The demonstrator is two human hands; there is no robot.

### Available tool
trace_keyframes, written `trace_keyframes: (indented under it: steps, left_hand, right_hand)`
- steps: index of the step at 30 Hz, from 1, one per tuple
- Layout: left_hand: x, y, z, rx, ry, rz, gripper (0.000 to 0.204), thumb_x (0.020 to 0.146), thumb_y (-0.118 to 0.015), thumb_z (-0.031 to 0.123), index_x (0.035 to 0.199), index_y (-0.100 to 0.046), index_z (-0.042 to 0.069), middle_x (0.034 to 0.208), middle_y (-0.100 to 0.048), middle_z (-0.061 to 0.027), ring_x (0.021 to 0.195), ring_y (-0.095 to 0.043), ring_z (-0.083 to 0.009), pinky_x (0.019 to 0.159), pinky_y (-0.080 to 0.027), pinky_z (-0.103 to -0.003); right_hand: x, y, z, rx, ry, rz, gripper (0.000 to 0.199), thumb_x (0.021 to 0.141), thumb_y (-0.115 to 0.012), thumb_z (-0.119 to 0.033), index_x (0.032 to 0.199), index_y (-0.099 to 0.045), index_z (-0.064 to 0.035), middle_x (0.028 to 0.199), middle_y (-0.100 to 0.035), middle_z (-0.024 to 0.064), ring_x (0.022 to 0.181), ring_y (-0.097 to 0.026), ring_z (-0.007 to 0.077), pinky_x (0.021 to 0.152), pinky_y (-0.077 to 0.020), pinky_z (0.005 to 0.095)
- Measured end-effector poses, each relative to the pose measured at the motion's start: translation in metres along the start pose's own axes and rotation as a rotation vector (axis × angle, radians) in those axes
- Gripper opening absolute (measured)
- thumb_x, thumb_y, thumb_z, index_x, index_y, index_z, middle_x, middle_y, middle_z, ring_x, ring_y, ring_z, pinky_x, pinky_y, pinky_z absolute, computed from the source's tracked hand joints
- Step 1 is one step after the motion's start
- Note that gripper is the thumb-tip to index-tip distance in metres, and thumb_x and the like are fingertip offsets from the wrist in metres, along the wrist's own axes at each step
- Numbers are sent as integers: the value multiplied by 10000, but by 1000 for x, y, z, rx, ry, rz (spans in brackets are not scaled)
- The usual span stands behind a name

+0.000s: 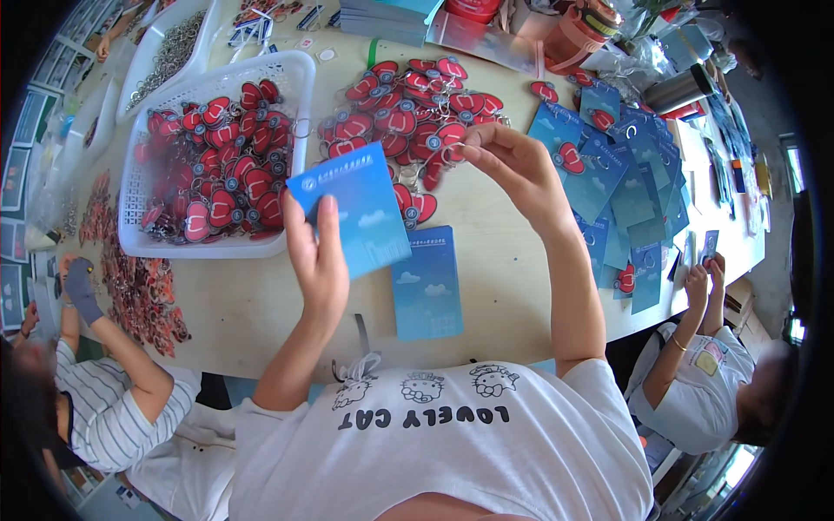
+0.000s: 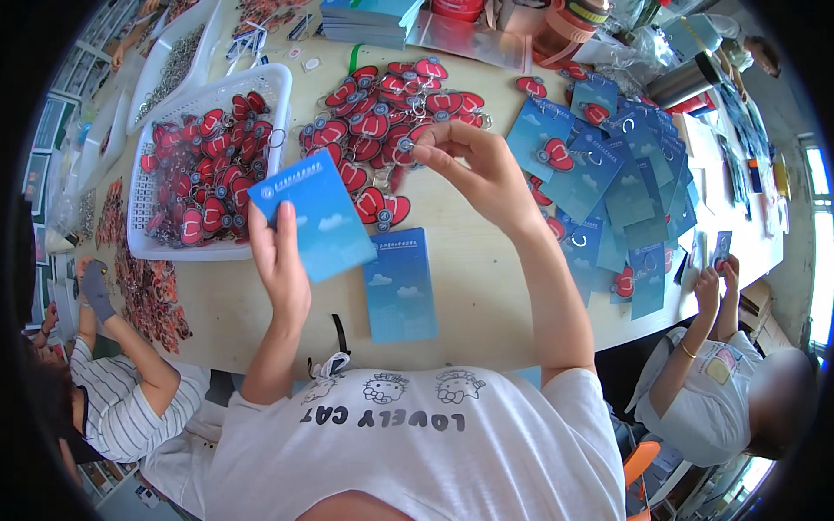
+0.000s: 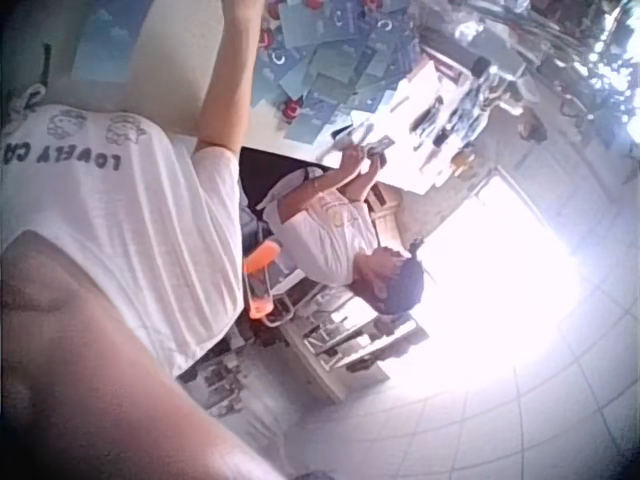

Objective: The person assembles heart-shaped keychains by attaching them to blue cardboard backing cards. They pick up a keychain from a white basket, thread the metal ring through a hole in the card, and place the finished unit on a growing pile on the table.

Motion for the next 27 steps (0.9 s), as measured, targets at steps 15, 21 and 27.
trace_keyframes:
  steps: [15, 21, 27]
  left_hand:
    - [20, -81, 14, -384, 23, -181, 160, 916, -643, 82, 1042, -589, -1, 984, -605, -18, 917, -563, -64, 829, -458, -222]
    - [17, -82, 13, -491, 91, -208, 217, 930, -622, 93, 1122, -614, -7, 1033, -632, -36, 942, -579, -81, 843, -466, -246]
    - [13, -85, 19, -504, 115, -207, 218, 956, -566, 79, 1158, -552, -3, 1074, -605, -42, 978, -550, -82, 864, -447, -253]
  right_hand:
    - [-18, -13, -34, -35, 216, 358, 158, 839, -718, -127, 920, -672, 1, 1117, -545, 96, 905, -565, 131, 804, -465, 271]
    - [-25, -21, -42, 217, 226, 386, 304, 830, -697, 11, 1083, -529, 5, 1057, -572, 84, 926, -603, 122, 822, -494, 257]
    - [-21, -22, -41, 248, 207, 296, 459, 819, -675, 69, 1191, -419, -15, 1038, -600, 97, 936, -616, 134, 815, -514, 272]
Point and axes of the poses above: each hand's wrist, its own x-axis towards the middle knuckle, its own y-axis out of the back of the hand, z = x × y, the point moved 6 cm from there along x, towards the middle knuckle
